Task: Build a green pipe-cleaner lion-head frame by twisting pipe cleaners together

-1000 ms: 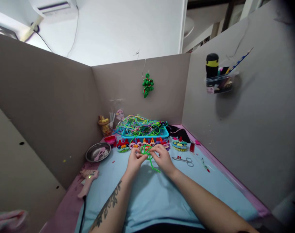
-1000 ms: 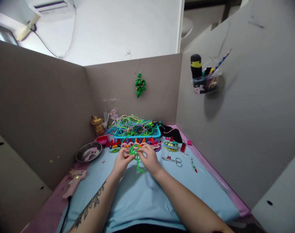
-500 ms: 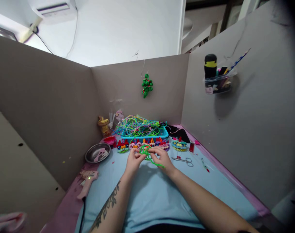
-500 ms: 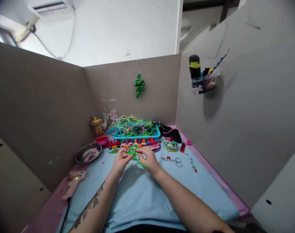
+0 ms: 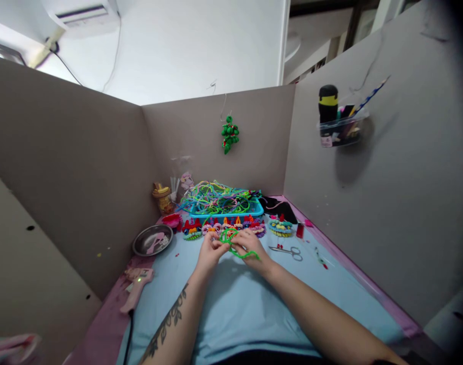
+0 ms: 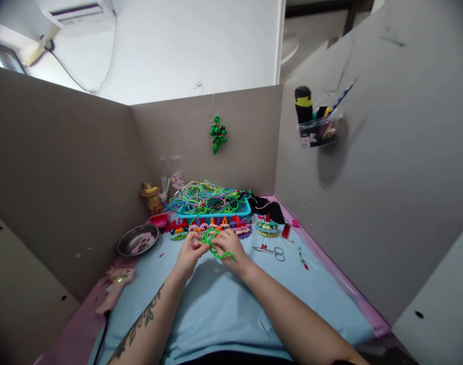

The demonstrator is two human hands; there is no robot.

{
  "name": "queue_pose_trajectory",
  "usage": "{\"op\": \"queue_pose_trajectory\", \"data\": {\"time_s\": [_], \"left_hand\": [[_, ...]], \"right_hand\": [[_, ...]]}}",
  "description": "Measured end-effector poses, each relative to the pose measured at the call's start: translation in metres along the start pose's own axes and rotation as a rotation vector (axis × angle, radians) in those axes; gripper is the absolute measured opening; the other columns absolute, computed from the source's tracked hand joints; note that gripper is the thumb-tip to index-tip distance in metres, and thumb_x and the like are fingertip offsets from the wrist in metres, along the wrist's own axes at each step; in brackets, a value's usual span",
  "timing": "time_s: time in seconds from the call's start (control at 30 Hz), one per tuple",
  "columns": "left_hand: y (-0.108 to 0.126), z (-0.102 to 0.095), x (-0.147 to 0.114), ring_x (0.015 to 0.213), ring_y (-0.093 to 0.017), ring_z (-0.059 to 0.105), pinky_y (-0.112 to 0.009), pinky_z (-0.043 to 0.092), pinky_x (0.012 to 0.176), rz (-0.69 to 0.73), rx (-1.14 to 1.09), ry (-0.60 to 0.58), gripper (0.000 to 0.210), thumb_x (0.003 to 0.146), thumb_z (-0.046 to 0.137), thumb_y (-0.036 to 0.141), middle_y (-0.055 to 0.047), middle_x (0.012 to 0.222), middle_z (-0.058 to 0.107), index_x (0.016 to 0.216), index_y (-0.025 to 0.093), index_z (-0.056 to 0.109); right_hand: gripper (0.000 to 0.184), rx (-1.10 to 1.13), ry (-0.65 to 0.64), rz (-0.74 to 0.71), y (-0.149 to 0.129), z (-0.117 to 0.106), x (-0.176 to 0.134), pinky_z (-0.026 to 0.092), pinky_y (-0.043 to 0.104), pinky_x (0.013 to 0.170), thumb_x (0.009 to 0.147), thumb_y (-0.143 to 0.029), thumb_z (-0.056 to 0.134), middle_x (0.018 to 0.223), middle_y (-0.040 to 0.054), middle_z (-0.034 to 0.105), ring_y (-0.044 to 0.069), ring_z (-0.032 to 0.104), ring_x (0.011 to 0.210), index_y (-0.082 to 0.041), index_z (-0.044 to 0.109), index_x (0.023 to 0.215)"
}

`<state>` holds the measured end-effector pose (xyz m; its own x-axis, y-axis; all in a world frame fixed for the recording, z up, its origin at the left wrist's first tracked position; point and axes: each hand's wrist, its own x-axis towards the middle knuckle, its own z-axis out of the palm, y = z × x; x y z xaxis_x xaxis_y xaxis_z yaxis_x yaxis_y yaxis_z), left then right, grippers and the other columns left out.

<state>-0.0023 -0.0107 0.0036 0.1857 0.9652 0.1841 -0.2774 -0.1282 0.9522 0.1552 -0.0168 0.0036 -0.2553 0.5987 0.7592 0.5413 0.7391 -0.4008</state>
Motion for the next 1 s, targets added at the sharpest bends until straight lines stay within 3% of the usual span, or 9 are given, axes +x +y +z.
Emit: {"op": "queue_pose_trajectory", "data": {"time_s": [0.13,0.27,0.47,0.73,1.0], "left_hand": [[0.001,-0.001,0.001,0.039,-0.004,0.037,-0.016,0.023,0.042,0.001,0.012,0.035,0.042,0.060,0.073,0.026,0.011,0.046,0.049,0.083,0.020,0.039],[0.000,-0.004,0.004,0.038,-0.003,0.035,-0.016,0.022,0.041,-0.004,-0.005,0.079,0.043,0.060,0.073,0.028,0.011,0.047,0.048,0.087,0.020,0.041],[-0.003,-0.005,0.006,0.038,-0.003,0.034,-0.016,0.021,0.042,0.017,0.000,0.138,0.043,0.060,0.073,0.030,0.012,0.045,0.044,0.086,0.021,0.041],[-0.003,0.000,0.002,0.054,-0.009,0.052,-0.019,0.036,0.056,0.194,0.123,0.240,0.037,0.065,0.070,0.029,0.007,0.058,0.055,0.085,0.022,0.039],[0.002,0.000,0.001,0.046,-0.008,0.047,-0.019,0.033,0.051,0.223,0.175,0.285,0.036,0.064,0.069,0.027,0.010,0.052,0.046,0.083,0.021,0.039]], "right_hand": [[0.022,0.004,-0.005,0.037,-0.001,0.000,-0.001,0.043,0.035,0.075,0.079,-0.012,0.051,0.086,0.0060,0.061,0.020,0.051,0.086,-0.022,0.065,0.092],[0.038,0.009,0.029,0.028,-0.008,0.000,-0.002,0.041,0.041,0.087,0.072,-0.018,0.062,0.105,0.0078,0.055,0.023,0.048,0.101,-0.023,0.057,0.109],[0.013,0.025,0.101,-0.001,-0.014,0.001,-0.005,0.044,0.039,0.083,0.081,-0.022,0.055,0.090,0.0056,0.061,0.020,0.055,0.092,-0.025,0.065,0.087],[0.012,0.291,0.035,0.152,-0.019,0.009,-0.006,0.049,0.029,0.071,0.083,-0.023,0.052,0.079,0.0037,0.066,0.016,0.062,0.076,-0.021,0.064,0.084],[0.010,0.356,-0.058,0.147,-0.024,0.011,-0.008,0.049,0.030,0.070,0.081,-0.023,0.055,0.074,0.0025,0.066,0.017,0.062,0.074,-0.022,0.062,0.075]]}}
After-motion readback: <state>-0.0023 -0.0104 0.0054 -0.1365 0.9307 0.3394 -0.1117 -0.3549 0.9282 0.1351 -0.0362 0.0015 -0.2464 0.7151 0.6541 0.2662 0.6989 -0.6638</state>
